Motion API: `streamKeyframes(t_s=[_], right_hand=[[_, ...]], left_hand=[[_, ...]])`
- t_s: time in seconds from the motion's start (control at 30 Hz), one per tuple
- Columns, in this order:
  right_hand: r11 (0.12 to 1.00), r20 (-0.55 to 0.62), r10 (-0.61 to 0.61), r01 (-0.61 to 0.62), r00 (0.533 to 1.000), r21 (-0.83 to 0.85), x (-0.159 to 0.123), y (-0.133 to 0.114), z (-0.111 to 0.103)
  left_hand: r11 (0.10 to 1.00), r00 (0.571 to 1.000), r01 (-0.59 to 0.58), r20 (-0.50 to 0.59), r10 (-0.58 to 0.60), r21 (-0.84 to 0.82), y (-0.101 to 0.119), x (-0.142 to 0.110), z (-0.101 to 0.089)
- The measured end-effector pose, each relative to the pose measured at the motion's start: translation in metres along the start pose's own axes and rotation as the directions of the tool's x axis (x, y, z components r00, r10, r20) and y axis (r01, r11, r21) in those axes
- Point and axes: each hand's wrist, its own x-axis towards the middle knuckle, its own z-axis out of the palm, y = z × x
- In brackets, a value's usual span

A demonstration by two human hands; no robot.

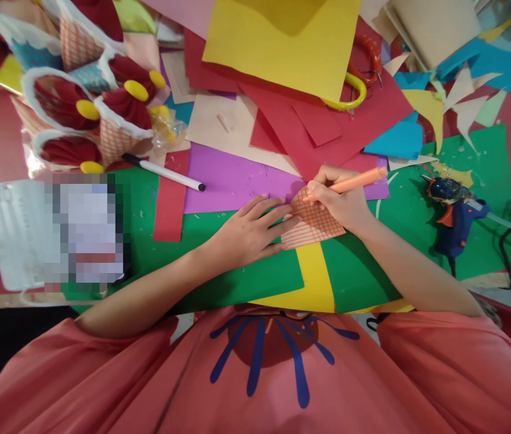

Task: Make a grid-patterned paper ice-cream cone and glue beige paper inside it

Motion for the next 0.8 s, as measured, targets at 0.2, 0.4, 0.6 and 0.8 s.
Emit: streamKeyframes(t_s=[0.2, 0.4, 0.6, 0.8], right_hand=[[0.997, -0.11, -0.069, 0.072, 0.991, 0.025, -0.009, -0.006, -0.006], [0.989, -0.021, -0.106, 0.103, 0.994, -0.104, -0.006, -0.006, -0.002], [0.988, -0.02, -0.116, 0.114, 0.993, -0.104, -0.001, 0.006, 0.0], [0.988, -0.015, -0.139, 0.137, 0.99, -0.078, 0.0, 0.011, 0.001]], left_hand=[[0.999, 0.998, 0.051, -0.027, -0.05, 0.005, -0.004, 0.0, -0.002], [0.99, 0.99, 0.141, 0.022, -0.14, -0.033, -0.007, 0.001, -0.005], [0.991, 0.991, 0.129, 0.031, -0.128, -0.029, -0.008, 0.001, -0.007], [0.993, 0.993, 0.12, 0.016, -0.12, 0.0, -0.007, 0.002, -0.008]])
